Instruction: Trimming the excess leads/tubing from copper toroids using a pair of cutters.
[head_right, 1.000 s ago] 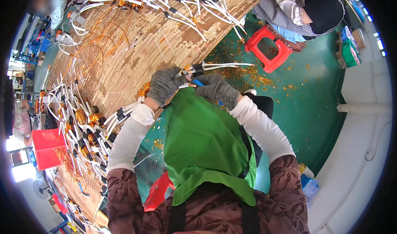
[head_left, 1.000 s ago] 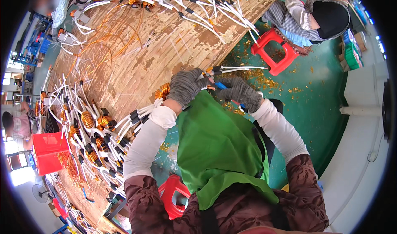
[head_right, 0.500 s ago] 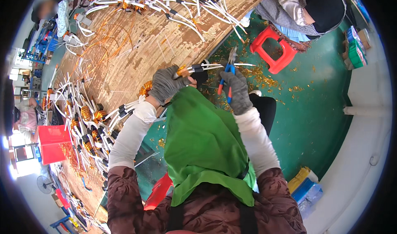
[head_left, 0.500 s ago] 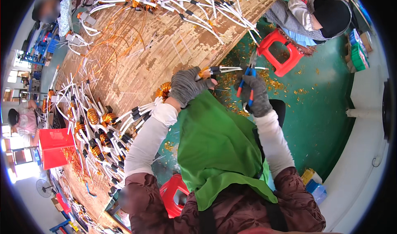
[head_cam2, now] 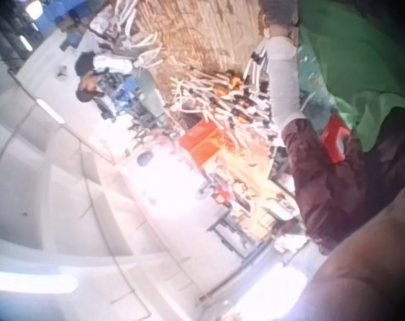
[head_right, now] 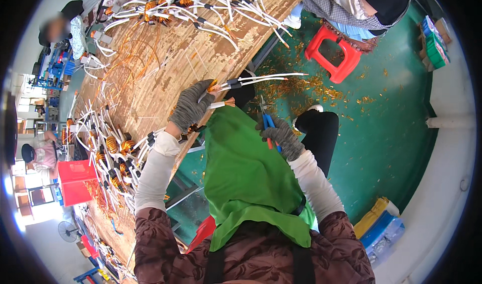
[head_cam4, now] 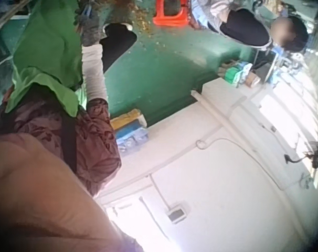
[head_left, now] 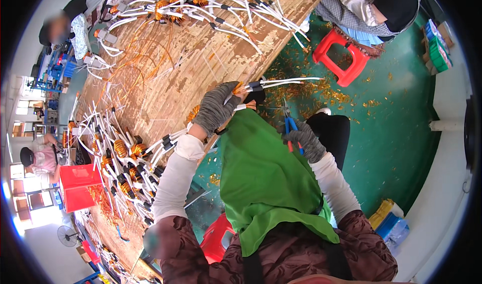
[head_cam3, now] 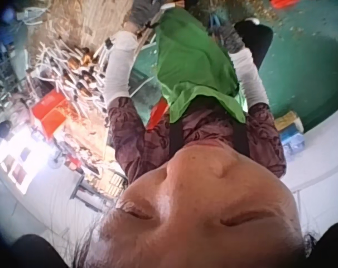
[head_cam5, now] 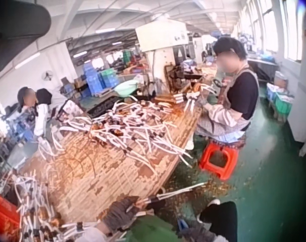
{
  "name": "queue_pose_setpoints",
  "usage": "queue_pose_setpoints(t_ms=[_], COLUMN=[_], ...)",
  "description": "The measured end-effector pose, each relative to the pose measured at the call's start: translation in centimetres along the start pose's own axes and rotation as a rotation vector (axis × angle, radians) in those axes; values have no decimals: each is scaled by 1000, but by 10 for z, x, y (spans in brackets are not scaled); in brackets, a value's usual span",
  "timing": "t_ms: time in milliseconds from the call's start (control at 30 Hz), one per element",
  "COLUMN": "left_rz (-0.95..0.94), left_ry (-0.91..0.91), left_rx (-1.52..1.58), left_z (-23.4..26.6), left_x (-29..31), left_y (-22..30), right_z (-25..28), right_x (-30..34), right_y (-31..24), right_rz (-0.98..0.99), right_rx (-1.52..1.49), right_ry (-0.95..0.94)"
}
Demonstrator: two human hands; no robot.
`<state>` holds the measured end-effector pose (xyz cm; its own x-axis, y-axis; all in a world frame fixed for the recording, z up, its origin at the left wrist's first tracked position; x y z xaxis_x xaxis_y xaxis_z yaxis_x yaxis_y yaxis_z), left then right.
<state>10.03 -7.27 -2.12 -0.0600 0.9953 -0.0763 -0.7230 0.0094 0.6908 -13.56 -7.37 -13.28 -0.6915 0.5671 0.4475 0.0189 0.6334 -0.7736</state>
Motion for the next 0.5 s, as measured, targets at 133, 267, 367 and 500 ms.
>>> queue_pose_setpoints(t_ms=[133,267,367,500], left_rz=[5,-49,-127,-53], left_ry=[119,250,278,71], left_rx=[53,-371,-542,-978], left_z=[7,6,2,-9], left_x=[-6,-19,-14,-12], left_y=[5,48,45,56], right_z=[0,40,30,35], right_x=[-6,-11,-4,-1], right_y=[-14,10,27,53], right_rz=[112,126,98,81], right_rx=[66,256,220,287], right_ry=[-16,85,137,175])
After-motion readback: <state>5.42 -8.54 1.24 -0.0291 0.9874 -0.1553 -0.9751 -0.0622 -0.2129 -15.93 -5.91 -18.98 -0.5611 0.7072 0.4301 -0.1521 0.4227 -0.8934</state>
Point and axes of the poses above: each hand's wrist, its own x-axis away from the middle knuckle, its own z-axis out of the back of the hand, y = z × x, the point moved 7 cm from there along -x, towards the middle knuckle, and after that the axes turned 2 degrees about -y, right-handed, at the moved point
